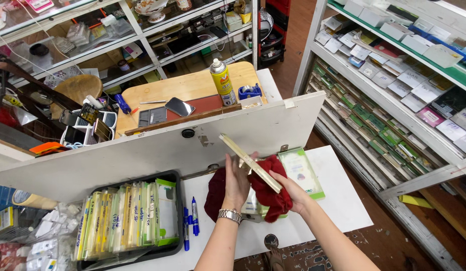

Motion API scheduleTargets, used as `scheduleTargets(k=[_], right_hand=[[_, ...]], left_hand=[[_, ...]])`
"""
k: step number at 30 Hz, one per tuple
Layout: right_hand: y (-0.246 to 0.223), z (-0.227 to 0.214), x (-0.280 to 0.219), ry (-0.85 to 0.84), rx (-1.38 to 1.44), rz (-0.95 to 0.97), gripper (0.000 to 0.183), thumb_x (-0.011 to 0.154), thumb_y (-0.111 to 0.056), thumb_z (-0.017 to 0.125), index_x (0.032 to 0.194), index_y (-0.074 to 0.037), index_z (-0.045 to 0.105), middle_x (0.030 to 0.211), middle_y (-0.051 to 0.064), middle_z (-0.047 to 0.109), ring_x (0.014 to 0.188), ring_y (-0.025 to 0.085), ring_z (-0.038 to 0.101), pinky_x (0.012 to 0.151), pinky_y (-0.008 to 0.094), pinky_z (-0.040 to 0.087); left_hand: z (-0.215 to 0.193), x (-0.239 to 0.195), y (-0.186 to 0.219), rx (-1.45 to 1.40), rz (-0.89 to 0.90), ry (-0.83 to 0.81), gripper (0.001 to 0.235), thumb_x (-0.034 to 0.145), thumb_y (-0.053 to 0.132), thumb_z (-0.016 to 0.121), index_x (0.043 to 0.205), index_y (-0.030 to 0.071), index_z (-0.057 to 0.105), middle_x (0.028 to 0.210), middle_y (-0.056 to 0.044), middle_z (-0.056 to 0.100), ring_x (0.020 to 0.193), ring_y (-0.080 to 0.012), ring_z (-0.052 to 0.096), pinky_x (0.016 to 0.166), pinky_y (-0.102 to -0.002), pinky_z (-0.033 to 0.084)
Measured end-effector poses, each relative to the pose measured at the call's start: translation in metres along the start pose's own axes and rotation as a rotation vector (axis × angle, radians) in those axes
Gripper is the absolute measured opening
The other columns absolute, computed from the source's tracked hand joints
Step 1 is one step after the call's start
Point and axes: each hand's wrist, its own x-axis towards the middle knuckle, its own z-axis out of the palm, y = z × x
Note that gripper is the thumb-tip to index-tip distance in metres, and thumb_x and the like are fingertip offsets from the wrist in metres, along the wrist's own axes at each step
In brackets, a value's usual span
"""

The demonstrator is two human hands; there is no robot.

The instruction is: The person wipes small electronic packages with a red cloth, then uses a blue marker to write on them. The person places the labeled packages into a black tray and moves the tray to a shelf.

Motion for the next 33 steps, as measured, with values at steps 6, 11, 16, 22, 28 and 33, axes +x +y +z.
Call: scheduleTargets(k=[6,11,16,22,28,33], right_hand=[[-0.027,0.0,-0.012,0.109,-0.86,-0.007,0.057,0.092,-0.041,0.062,0.135,-0.003,0.061,0.118,0.011,0.074,0.101,0.019,0.07,0.088,0.03,0.056],[-0.068,0.026,-0.017,0.263,-0.585,-0.214,0.063,0.096,-0.049,0.055,0.14,-0.004,0.055,0.122,0.012,0.072,0.105,0.019,0.07,0.091,0.031,0.055],[-0.051,0.083,0.003,0.121,-1.215,-0.741,0.059,0.095,-0.034,0.066,0.145,-0.004,0.055,0.129,0.019,0.066,0.121,0.029,0.063,0.105,0.035,0.047],[-0.045,0.09,-0.022,0.134,-1.097,-0.59,0.054,0.094,-0.027,0.062,0.142,-0.007,0.049,0.131,0.016,0.066,0.12,0.028,0.065,0.1,0.037,0.049],[-0.035,0.084,-0.036,0.332,-1.08,-0.605,0.046,0.097,-0.025,0.061,0.138,-0.006,0.05,0.128,0.016,0.066,0.117,0.028,0.064,0.098,0.037,0.05],[-0.037,0.08,-0.026,0.366,-0.571,-0.734,0.044,0.099,-0.024,0.056,0.138,-0.005,0.051,0.128,0.015,0.065,0.115,0.032,0.064,0.092,0.043,0.055]], left_hand=[[-0.013,0.007,-0.01,-0.065,-0.061,0.074,0.091,0.09,0.07,0.05,0.155,0.009,0.031,0.155,-0.013,0.042,0.137,-0.025,0.049,0.114,-0.044,0.041],[-0.025,0.004,-0.025,0.017,-0.09,0.085,0.084,0.09,0.063,0.055,0.156,0.016,0.035,0.155,-0.008,0.043,0.139,-0.0219,0.047,0.108,-0.041,0.046],[-0.012,0.008,-0.039,0.078,0.066,0.031,0.066,0.094,0.042,0.062,0.153,0.021,0.04,0.151,-0.004,0.053,0.134,-0.0176,0.054,0.109,-0.035,0.048],[0.003,0.002,-0.036,0.049,0.152,0.373,0.058,0.089,0.028,0.074,0.136,0.006,0.05,0.13,-0.012,0.065,0.113,-0.0224,0.065,0.093,-0.038,0.055],[0.006,-0.005,-0.041,0.221,0.159,0.461,0.056,0.086,0.032,0.078,0.129,0.006,0.054,0.124,-0.01,0.068,0.108,-0.0189,0.066,0.088,-0.033,0.055],[-0.016,-0.002,-0.036,0.379,0.14,0.423,0.055,0.085,0.031,0.078,0.129,0.005,0.056,0.122,-0.011,0.069,0.106,-0.0183,0.068,0.089,-0.033,0.055]])
